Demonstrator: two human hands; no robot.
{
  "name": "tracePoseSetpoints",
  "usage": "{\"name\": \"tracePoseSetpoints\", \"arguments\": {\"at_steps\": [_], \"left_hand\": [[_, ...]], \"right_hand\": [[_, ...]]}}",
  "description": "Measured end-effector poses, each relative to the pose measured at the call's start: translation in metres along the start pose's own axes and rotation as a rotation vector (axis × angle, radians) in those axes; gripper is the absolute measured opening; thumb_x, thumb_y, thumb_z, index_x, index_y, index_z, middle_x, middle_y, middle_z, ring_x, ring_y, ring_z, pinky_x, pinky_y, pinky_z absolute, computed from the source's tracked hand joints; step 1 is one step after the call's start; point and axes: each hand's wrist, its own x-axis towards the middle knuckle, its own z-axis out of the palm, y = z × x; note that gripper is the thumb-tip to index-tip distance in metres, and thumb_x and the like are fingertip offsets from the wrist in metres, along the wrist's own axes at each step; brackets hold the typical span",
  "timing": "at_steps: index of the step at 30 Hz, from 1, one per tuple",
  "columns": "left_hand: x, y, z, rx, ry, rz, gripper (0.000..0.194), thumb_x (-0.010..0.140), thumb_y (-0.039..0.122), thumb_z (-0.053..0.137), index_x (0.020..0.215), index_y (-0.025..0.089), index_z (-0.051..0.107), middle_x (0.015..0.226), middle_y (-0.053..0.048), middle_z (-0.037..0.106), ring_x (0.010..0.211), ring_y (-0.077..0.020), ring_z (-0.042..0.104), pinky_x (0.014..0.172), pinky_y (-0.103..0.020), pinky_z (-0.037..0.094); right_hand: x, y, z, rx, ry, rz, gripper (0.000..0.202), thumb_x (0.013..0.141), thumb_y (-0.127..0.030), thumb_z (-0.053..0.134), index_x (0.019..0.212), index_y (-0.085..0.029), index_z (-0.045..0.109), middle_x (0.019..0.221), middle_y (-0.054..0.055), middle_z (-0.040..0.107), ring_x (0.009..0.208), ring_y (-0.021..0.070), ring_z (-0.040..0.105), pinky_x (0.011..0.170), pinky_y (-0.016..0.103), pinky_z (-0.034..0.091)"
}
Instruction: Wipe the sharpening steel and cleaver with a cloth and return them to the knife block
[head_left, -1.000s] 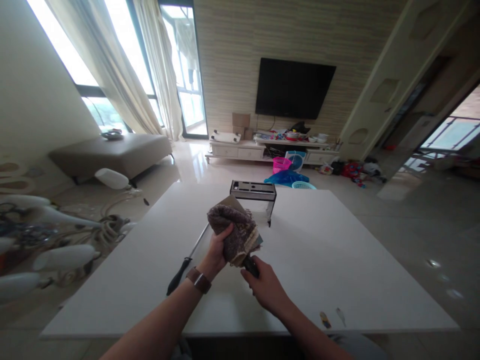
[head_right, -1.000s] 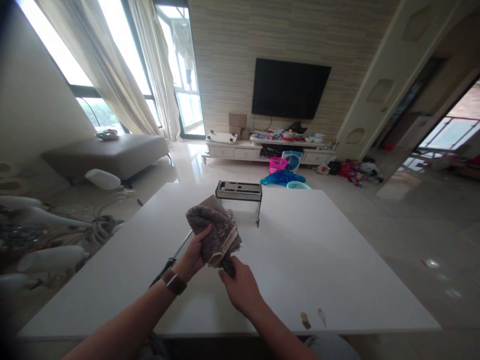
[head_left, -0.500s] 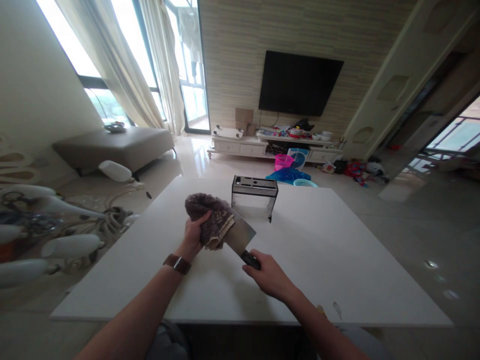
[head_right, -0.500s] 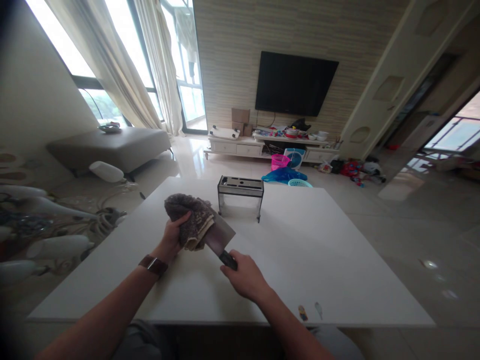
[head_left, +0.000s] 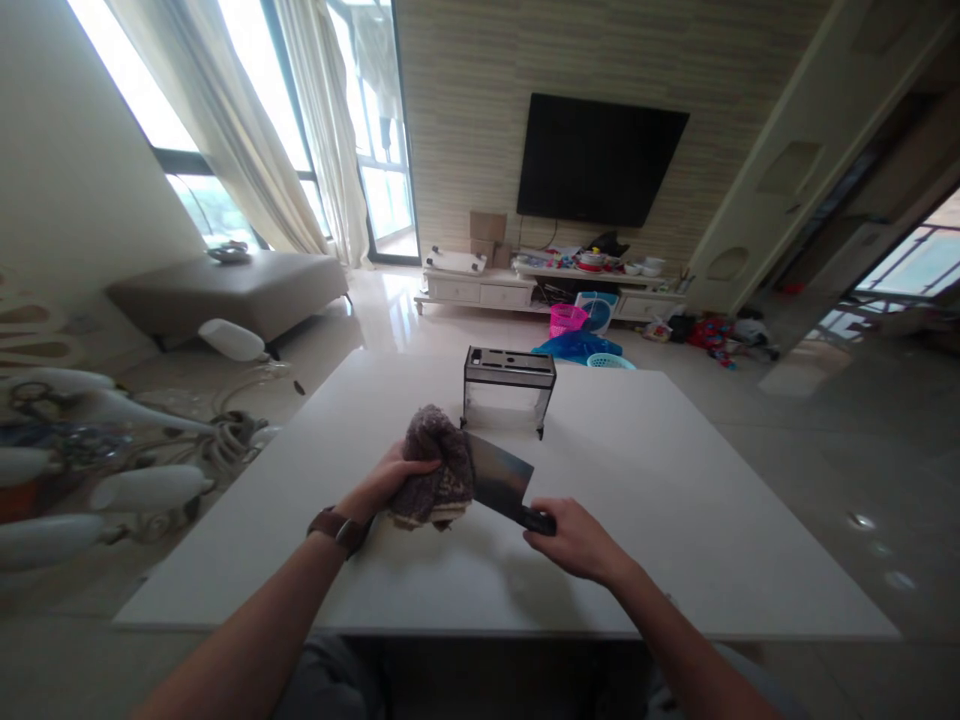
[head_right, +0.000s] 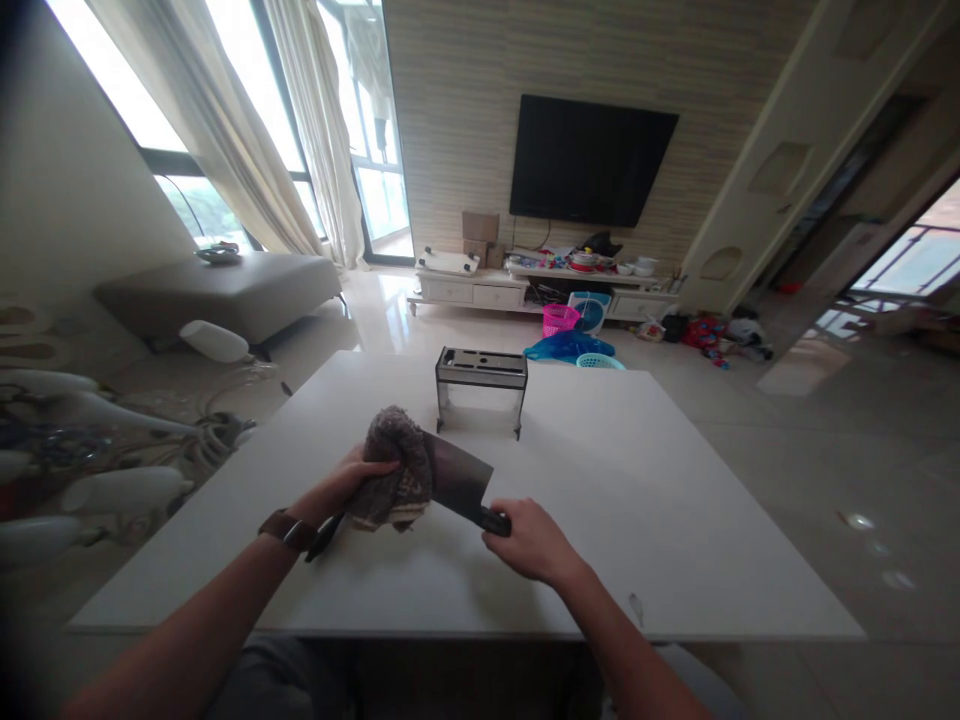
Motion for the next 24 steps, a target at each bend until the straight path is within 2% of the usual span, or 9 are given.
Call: {"name": "tracePoseSetpoints", "arguments": {"at_steps": [4, 8, 11, 14, 17, 20, 24], "left_hand": [[0.012, -0.004, 0.009, -0.057, 0.157, 0.076, 0.044, 0.054, 0.022, 0.092, 0.091, 0.011, 0.073, 0.086, -0.011, 0.079, 0.076, -0.0282, 0.075, 0.072, -0.036, 0.063], [0.020, -0.005, 0.024, -0.338, 0.274, 0.074, 0.035, 0.065, 0.012, 0.086, 0.097, 0.010, 0.072, 0.089, -0.014, 0.078, 0.075, -0.0280, 0.076, 0.074, -0.040, 0.064], [0.023, -0.003, 0.034, -0.580, 0.208, 0.003, 0.030, 0.077, 0.013, 0.076, 0.106, 0.006, 0.070, 0.099, -0.019, 0.077, 0.082, -0.0296, 0.077, 0.080, -0.044, 0.064], [0.024, 0.000, 0.043, -0.710, 0.134, -0.018, 0.029, 0.087, 0.019, 0.068, 0.112, 0.005, 0.069, 0.108, -0.020, 0.076, 0.092, -0.0295, 0.076, 0.089, -0.044, 0.063], [0.023, 0.000, 0.056, -0.754, 0.144, -0.006, 0.029, 0.090, 0.022, 0.066, 0.114, 0.007, 0.069, 0.111, -0.018, 0.076, 0.098, -0.0293, 0.075, 0.094, -0.044, 0.061], [0.019, -0.008, 0.076, -0.741, 0.102, -0.064, 0.028, 0.090, 0.024, 0.066, 0.113, 0.007, 0.069, 0.110, -0.018, 0.076, 0.100, -0.0305, 0.074, 0.093, -0.044, 0.061], [0.016, -0.022, 0.098, -0.727, 0.047, -0.099, 0.028, 0.086, 0.021, 0.071, 0.111, 0.009, 0.069, 0.111, -0.018, 0.076, 0.099, -0.0303, 0.075, 0.092, -0.042, 0.061]], "right_hand": [[0.001, -0.002, 0.009, 0.045, 0.028, -0.020, 0.010, 0.083, -0.028, 0.061, 0.077, -0.020, 0.062, 0.070, -0.001, 0.062, 0.065, 0.0138, 0.054, 0.061, 0.024, 0.030], [0.006, -0.010, 0.018, 0.100, 0.048, -0.006, 0.015, 0.085, -0.029, 0.061, 0.074, -0.020, 0.058, 0.066, -0.002, 0.058, 0.062, 0.0132, 0.050, 0.060, 0.024, 0.030], [0.009, -0.016, 0.024, 0.139, 0.064, 0.041, 0.019, 0.087, -0.034, 0.062, 0.075, -0.020, 0.058, 0.068, -0.001, 0.058, 0.064, 0.0138, 0.050, 0.061, 0.025, 0.030], [0.013, -0.021, 0.032, 0.182, 0.108, 0.078, 0.023, 0.089, -0.039, 0.062, 0.077, -0.019, 0.059, 0.071, 0.000, 0.060, 0.068, 0.0148, 0.052, 0.062, 0.025, 0.031], [0.017, -0.024, 0.042, 0.249, 0.143, 0.090, 0.025, 0.091, -0.040, 0.060, 0.077, -0.020, 0.057, 0.071, 0.000, 0.060, 0.067, 0.0147, 0.051, 0.061, 0.025, 0.032], [0.019, -0.027, 0.048, 0.299, 0.165, 0.101, 0.024, 0.093, -0.040, 0.057, 0.079, -0.020, 0.055, 0.070, 0.000, 0.060, 0.065, 0.0151, 0.052, 0.060, 0.026, 0.032], [0.020, -0.030, 0.049, 0.350, 0.191, 0.063, 0.015, 0.091, -0.033, 0.058, 0.095, -0.019, 0.062, 0.077, 0.002, 0.065, 0.069, 0.0169, 0.057, 0.062, 0.027, 0.037]]}}
